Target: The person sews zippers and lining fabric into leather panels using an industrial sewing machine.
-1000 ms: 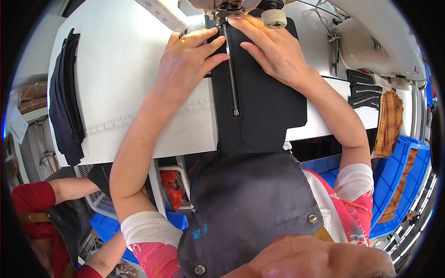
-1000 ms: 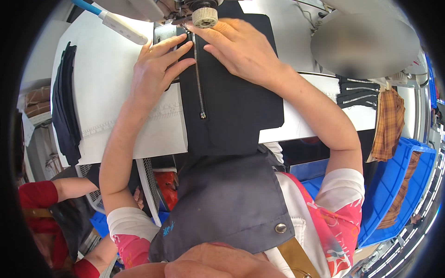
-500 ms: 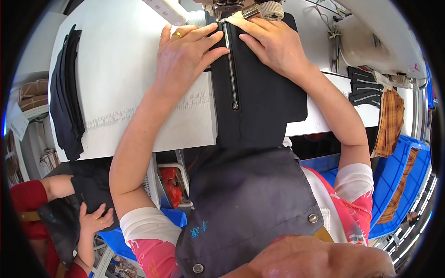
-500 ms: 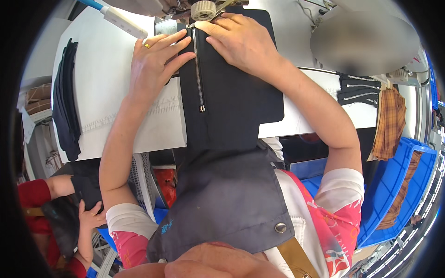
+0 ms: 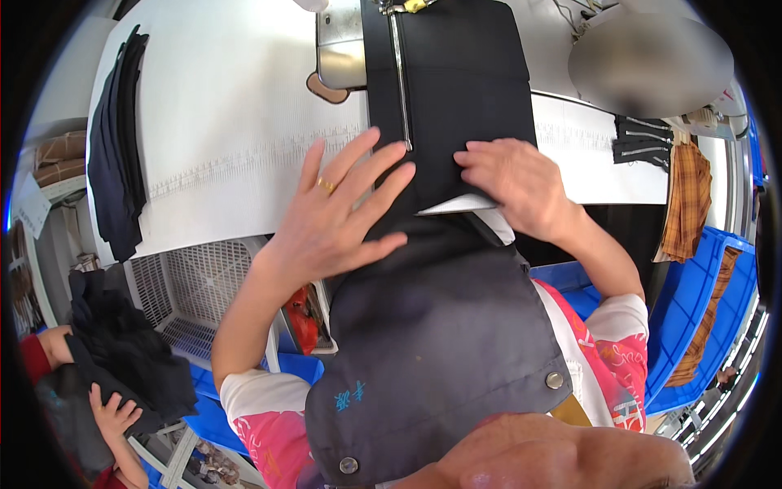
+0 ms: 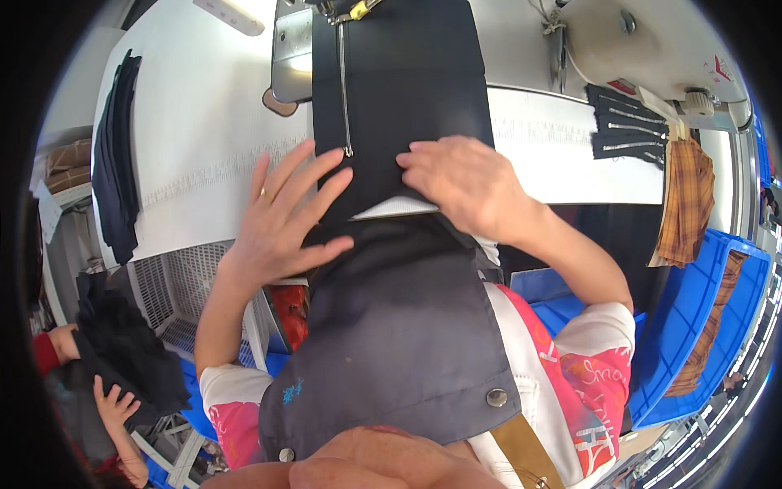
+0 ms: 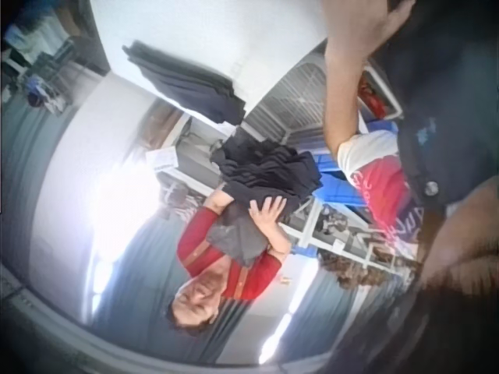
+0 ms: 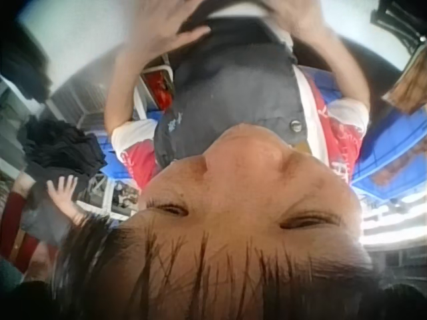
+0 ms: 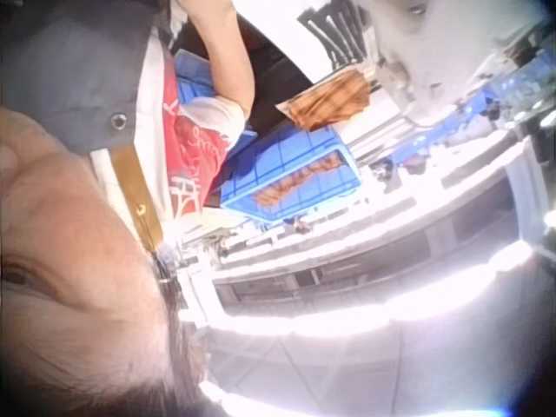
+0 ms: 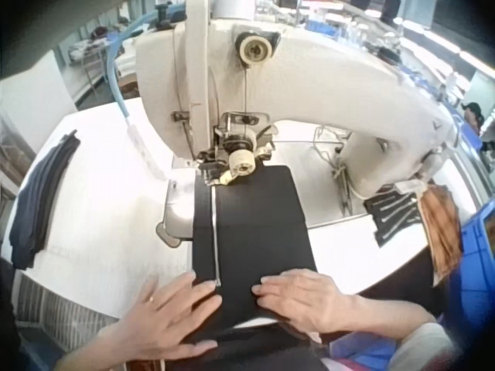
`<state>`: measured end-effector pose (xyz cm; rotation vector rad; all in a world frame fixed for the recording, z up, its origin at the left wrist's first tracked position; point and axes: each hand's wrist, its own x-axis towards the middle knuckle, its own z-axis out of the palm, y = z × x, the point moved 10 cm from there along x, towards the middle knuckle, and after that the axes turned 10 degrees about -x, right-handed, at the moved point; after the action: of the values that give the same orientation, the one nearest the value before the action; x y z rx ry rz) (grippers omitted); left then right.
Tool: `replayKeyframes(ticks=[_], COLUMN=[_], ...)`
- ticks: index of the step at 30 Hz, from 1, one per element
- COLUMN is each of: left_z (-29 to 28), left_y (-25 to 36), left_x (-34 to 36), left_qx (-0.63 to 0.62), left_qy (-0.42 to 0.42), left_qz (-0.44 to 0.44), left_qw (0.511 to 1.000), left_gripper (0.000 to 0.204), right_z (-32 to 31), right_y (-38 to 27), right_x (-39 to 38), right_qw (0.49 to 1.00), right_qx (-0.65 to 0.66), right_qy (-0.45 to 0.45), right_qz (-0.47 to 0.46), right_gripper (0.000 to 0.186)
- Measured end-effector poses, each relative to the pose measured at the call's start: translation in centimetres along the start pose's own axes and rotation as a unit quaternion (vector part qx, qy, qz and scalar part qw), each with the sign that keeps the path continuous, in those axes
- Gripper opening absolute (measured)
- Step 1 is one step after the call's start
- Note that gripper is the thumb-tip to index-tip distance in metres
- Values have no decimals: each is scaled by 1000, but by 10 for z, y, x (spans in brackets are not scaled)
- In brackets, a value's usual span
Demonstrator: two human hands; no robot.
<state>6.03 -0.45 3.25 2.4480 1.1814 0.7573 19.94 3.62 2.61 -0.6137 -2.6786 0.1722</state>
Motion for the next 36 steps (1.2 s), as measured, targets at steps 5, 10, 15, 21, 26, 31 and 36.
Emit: replayKeyframes(ticks=[5,10,15,21,26,31,36], left_z=[1,1,5,5,19,7,11], left_y=[-16,-38,-50,-33,-11,5,12], left_x=[28,42,54,38,13,-6,-4], left_qx=[-22,-223,-280,-242,-92,-21,30], left_qy=[52,49,-24,-9,92,139,120], left_qz=[15,-78,-141,-88,41,38,35], left_qw=[998,971,949,966,991,989,992], left_gripper=[25,18,21,20,35,55,65], right_z=[-37,-62,6,0,4,6,-13], right_y=[11,-27,-23,-28,-30,-24,-19], right_x=[26,0,-8,-10,-18,-24,-51], right_qw=[986,991,993,993,995,999,1000], right_qx=[75,97,-94,-120,-93,-20,13], right_qy=[71,91,-31,-17,-13,26,9], right_qz=[130,-2,61,14,18,20,-19], right_gripper=[9,19,60,54,40,39,27])
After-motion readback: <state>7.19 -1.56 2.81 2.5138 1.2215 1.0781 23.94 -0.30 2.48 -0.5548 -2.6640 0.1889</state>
